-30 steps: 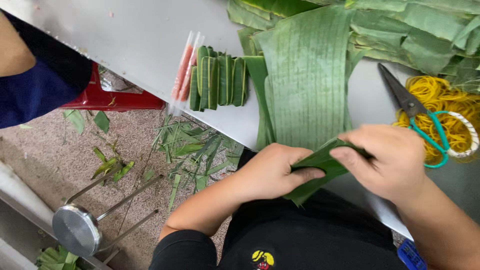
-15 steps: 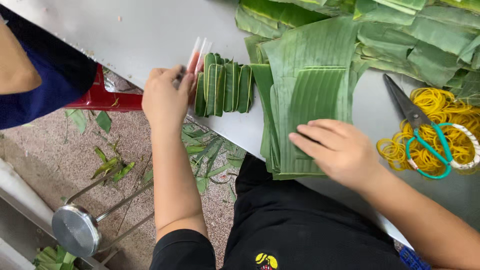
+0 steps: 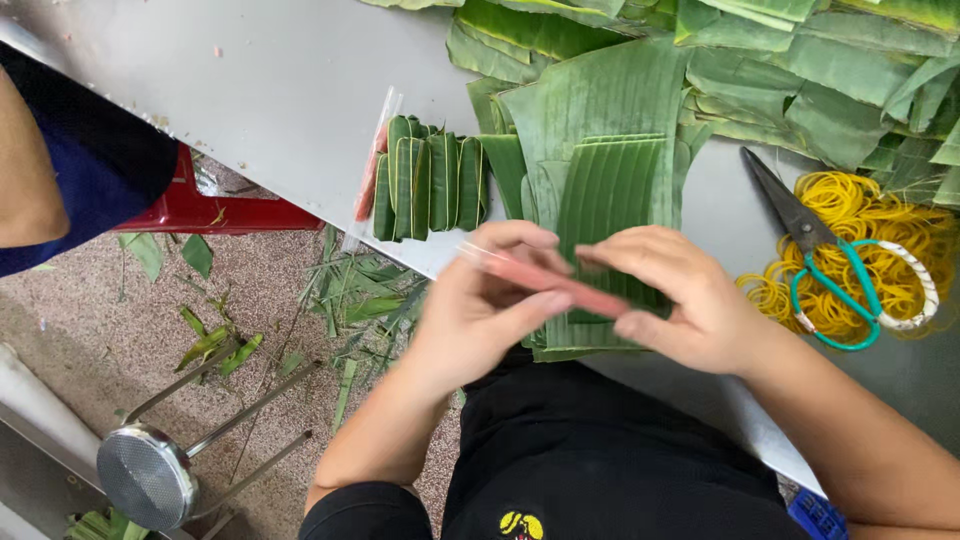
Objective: The person wraps individual pink sausages in green banana leaves on a metal table. They fold the leaves around each sausage, secure them with yellow rubber bands, and place the finished bundles in a row.
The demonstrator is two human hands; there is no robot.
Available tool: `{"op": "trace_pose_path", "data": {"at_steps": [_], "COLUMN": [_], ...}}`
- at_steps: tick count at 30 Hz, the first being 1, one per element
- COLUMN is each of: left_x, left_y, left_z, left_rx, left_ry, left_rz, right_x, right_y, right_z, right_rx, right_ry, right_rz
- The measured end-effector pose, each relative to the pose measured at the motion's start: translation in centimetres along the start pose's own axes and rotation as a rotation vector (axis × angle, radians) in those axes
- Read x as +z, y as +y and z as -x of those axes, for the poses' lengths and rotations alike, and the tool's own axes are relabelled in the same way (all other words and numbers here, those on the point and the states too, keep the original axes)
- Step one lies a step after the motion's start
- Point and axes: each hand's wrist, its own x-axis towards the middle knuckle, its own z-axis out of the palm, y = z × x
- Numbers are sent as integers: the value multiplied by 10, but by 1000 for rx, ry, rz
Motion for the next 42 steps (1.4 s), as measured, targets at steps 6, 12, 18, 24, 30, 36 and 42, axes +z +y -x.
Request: {"op": "trace_pose_path", "data": {"at_steps": [6, 12, 18, 24, 30, 36, 42], "left_x": [0, -5, 12, 20, 16, 12, 8], "left_y": [-67, -77, -68, -39, -22, -43, -49], "left_z": [2, 12, -1, -5, -8, -40, -46], "left_rx": [-228, -310, 370, 647, 725, 433, 675], "left_ry": [56, 138, 174, 101, -92, -168, -212], "left_rz": [169, -156, -1207, -1294, -1357, -1129, -1186], "right_x": [4, 9, 12, 14, 0, -1, -7], "right_y": [20, 35, 13, -8, -9, 16, 16], "right_z": [57, 74, 56, 32, 27, 13, 12], "right_rx": [929, 928, 445, 98, -40, 136, -67], "right_ry": [-15, 126, 104, 188, 1, 80, 52], "right_rz": [-195, -548, 544, 621, 579, 473, 624]}}
